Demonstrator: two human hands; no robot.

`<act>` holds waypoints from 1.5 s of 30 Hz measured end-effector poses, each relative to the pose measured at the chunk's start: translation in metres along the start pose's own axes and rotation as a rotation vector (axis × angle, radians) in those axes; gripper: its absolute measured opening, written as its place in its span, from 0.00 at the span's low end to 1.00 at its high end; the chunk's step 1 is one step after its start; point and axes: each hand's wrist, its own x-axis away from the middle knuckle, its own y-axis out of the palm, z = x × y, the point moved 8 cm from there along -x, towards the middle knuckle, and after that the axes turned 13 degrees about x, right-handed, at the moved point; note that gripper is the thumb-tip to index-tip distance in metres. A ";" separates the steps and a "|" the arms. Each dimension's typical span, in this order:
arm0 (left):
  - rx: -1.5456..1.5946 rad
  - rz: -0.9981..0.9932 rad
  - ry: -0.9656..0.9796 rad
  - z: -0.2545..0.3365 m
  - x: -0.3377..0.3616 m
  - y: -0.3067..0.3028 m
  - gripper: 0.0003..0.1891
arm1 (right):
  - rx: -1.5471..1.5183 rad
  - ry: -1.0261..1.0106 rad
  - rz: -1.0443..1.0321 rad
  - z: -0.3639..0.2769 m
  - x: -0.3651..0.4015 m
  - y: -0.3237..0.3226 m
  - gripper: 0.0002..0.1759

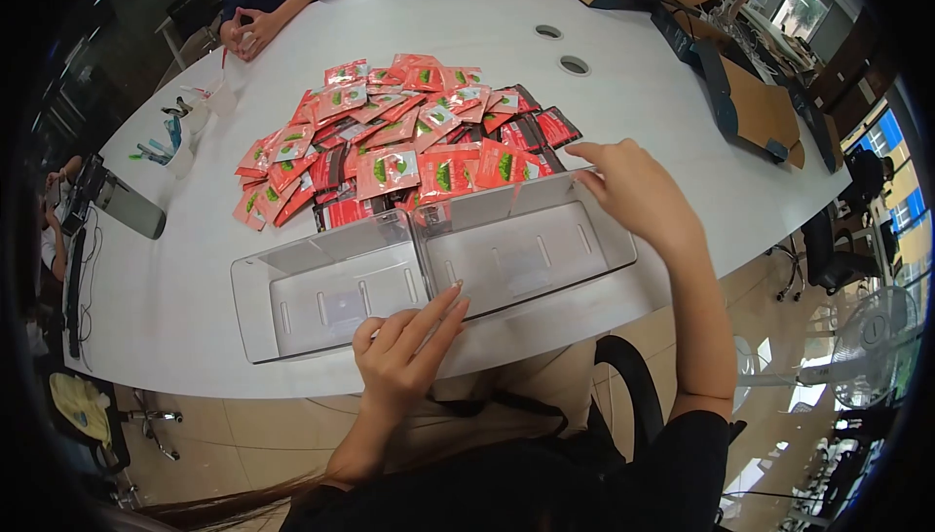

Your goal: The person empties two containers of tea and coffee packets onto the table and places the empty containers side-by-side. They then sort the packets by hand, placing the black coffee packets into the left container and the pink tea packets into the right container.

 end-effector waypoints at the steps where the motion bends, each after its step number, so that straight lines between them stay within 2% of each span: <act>1: 0.000 -0.003 -0.002 0.000 0.001 0.001 0.13 | -0.046 -0.025 0.013 -0.009 0.000 -0.013 0.15; 4: 0.005 0.010 0.012 0.000 0.002 0.000 0.13 | -0.024 0.007 -0.073 -0.008 -0.016 -0.013 0.16; 5: 0.008 0.016 0.021 0.000 0.003 0.000 0.13 | 0.023 -0.001 -0.027 -0.014 -0.021 -0.017 0.15; 8: 0.023 0.014 0.015 -0.001 0.003 0.000 0.13 | 0.037 -0.133 -0.024 -0.042 -0.046 -0.010 0.16; 11: 0.031 0.006 0.012 -0.001 0.004 0.000 0.13 | 0.207 -0.227 -0.111 -0.064 -0.065 0.016 0.19; 14: 0.026 0.014 0.016 -0.001 0.004 0.000 0.13 | 0.285 -0.235 -0.412 -0.077 -0.086 0.048 0.19; 17: 0.028 0.011 0.016 -0.001 0.004 -0.001 0.13 | 0.279 -0.239 -0.397 -0.089 -0.086 0.040 0.19; 20: 0.040 0.006 0.011 -0.001 0.004 -0.001 0.14 | 0.252 -0.383 -0.307 -0.081 -0.091 0.053 0.17; 23: 0.040 0.008 0.017 -0.001 0.004 -0.002 0.15 | 0.206 -0.289 -0.343 -0.066 -0.095 0.044 0.12; 26: 0.043 0.015 0.017 -0.001 0.005 -0.001 0.16 | 0.251 -0.174 -0.103 -0.059 -0.103 0.024 0.07; 29: 0.048 0.018 0.008 -0.001 0.005 -0.001 0.16 | 0.206 -0.295 0.137 -0.086 -0.096 0.005 0.07; 32: 0.047 0.010 0.005 -0.001 0.005 -0.001 0.17 | 0.109 -0.445 -0.092 -0.120 -0.096 0.025 0.09; 36: 0.052 0.004 0.016 -0.001 0.006 -0.001 0.18 | 0.326 -0.499 -0.282 -0.141 -0.097 0.049 0.13; 39: 0.060 -0.003 0.053 -0.001 0.010 0.002 0.20 | 0.441 -0.508 -0.367 -0.151 -0.095 0.049 0.16; 42: 0.060 -0.001 0.055 -0.001 0.010 0.002 0.19 | 0.394 -0.526 -0.387 -0.147 -0.096 0.056 0.17; 45: 0.054 0.003 0.059 -0.001 0.010 0.001 0.20 | 0.142 -0.526 -0.382 -0.134 -0.107 0.051 0.17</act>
